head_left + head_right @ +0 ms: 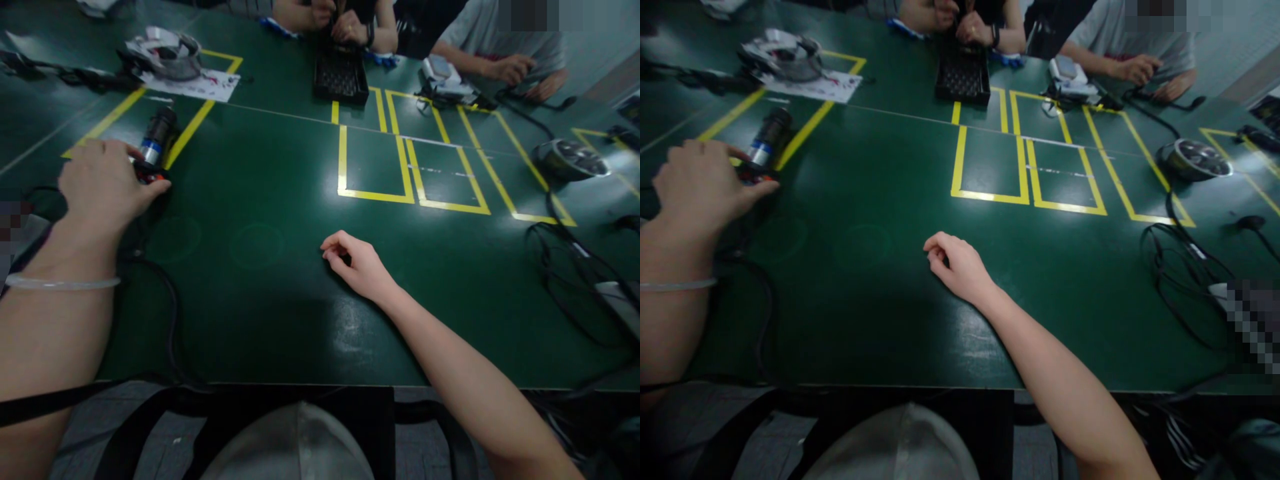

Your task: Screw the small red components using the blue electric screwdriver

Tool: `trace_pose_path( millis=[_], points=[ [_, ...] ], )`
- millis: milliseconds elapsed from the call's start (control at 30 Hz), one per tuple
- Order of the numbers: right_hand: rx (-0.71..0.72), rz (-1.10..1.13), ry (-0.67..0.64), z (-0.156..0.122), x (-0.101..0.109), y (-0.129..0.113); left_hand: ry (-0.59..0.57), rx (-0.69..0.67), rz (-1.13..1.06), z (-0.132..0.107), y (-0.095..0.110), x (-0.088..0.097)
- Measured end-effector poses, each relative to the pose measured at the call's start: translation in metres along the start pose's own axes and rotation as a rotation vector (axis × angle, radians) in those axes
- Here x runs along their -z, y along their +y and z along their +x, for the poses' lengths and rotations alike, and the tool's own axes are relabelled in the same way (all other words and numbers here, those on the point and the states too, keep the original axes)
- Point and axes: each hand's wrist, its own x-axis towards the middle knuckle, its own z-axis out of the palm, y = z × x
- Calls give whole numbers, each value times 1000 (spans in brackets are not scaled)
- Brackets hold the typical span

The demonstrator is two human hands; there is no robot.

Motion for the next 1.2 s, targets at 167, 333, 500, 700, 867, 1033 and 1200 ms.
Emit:
trace_pose_path(
  millis=[167,333,500,700,867,1033,1200],
  points=[
    [7,-4,2,0,0,0,-38,-71,137,10,-5,-7],
    [18,3,8,0,0,0,-10,-50,211,8,-2,-4],
    [17,-1,5,0,0,0,7,-1,210,4,3,-3],
    [28,-19,14,1,-1,0,115,-124,-43,-13,37,7],
    [21,2,6,1,-1,-1,-63,-630,-429,-59,91,17],
    [15,190,-36,-1,-4,-8,-216,-952,-534,-98,124,16],
    [9,359,-124,-2,-11,-12,-269,-1058,-517,-105,127,14]
  ],
)
